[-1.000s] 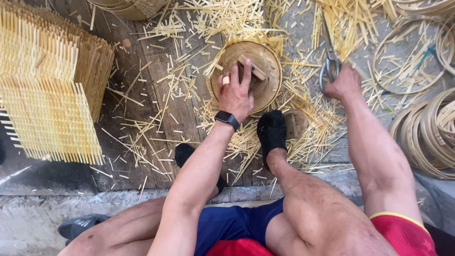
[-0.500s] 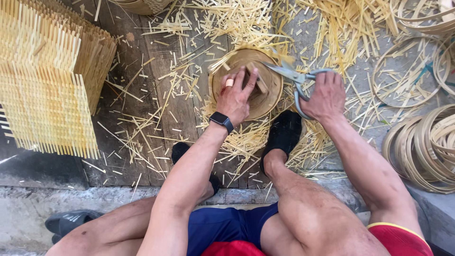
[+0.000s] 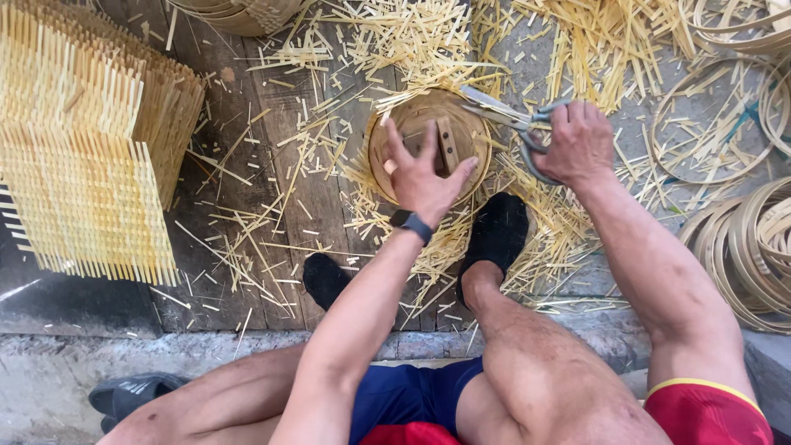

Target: The person sits on the floor and weaves a circular bamboo mat by placing a bamboo ring onto a flat woven sheet, then uses shears to trim the excess bamboo strips around the ring. The person repeats this process multiple times, stacking the finished circular mats.

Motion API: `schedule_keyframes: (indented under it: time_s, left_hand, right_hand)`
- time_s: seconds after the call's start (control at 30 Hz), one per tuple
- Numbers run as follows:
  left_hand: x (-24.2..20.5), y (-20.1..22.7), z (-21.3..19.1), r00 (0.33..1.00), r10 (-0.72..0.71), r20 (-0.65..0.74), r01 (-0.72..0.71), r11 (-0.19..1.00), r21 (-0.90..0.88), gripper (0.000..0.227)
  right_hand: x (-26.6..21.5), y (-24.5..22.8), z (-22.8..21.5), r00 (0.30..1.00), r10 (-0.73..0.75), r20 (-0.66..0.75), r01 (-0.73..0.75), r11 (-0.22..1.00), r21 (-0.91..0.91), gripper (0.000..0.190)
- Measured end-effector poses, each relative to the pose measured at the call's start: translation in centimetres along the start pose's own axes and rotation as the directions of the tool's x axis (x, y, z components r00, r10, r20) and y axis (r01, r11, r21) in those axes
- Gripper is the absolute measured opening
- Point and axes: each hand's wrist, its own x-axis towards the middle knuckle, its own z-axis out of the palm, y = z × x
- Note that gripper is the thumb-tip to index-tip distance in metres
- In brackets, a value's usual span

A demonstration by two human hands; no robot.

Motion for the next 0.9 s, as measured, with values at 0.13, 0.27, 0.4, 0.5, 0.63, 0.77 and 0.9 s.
schedule_keyframes:
  time_s: [0.13, 0.27, 0.4, 0.5, 0.63, 0.77, 0.9]
  left_hand:
    - [0.3, 0.4, 0.7, 0.977, 0.210, 0.019, -0.210, 0.960, 0.186, 0.088]
    - [1.0, -1.4, -1.2, 0.943, 0.307, 0.127, -0.325, 0.934, 0.151, 0.082]
    - [1.1, -2.0, -2.1, 0.907, 0.384, 0.174, -0.406, 0.906, 0.115, 0.079]
    - [1.7, -1.7, -2.5, 0.889, 0.402, 0.219, -0.437, 0.888, 0.146, 0.080]
    - [2.2, -2.8, -3.7, 0.839, 0.461, 0.288, -0.513, 0.847, 0.138, 0.080]
    - [2.8, -3.1, -4.0, 0.765, 0.511, 0.392, -0.583, 0.808, 0.083, 0.078]
    - [3.4, -2.9, -4.2, 0.741, 0.516, 0.431, -0.613, 0.781, 0.120, 0.078]
  right_hand:
    - [2.3, -1.5, 0.0, 0.995, -0.032, -0.097, 0.023, 0.995, -0.093, 0.041]
    - [2.5, 0.3, -0.4, 0.993, -0.032, 0.117, 0.035, 0.999, -0.024, 0.030]
    - [2.2, 0.6, -1.1, 0.989, -0.065, 0.132, 0.071, 0.996, -0.045, 0.041]
    - [4.0, -1.4, -1.2, 0.994, -0.106, 0.026, 0.108, 0.981, -0.161, 0.060]
    - [4.1, -1.9, -1.0, 0.988, -0.060, 0.139, 0.055, 0.998, 0.038, 0.041]
    - [2.8, 1.0, -1.4, 0.988, -0.132, 0.076, 0.139, 0.985, -0.102, 0.038]
    - [4.2, -1.0, 0.0, 0.964, -0.178, -0.197, 0.137, 0.970, -0.203, 0.058]
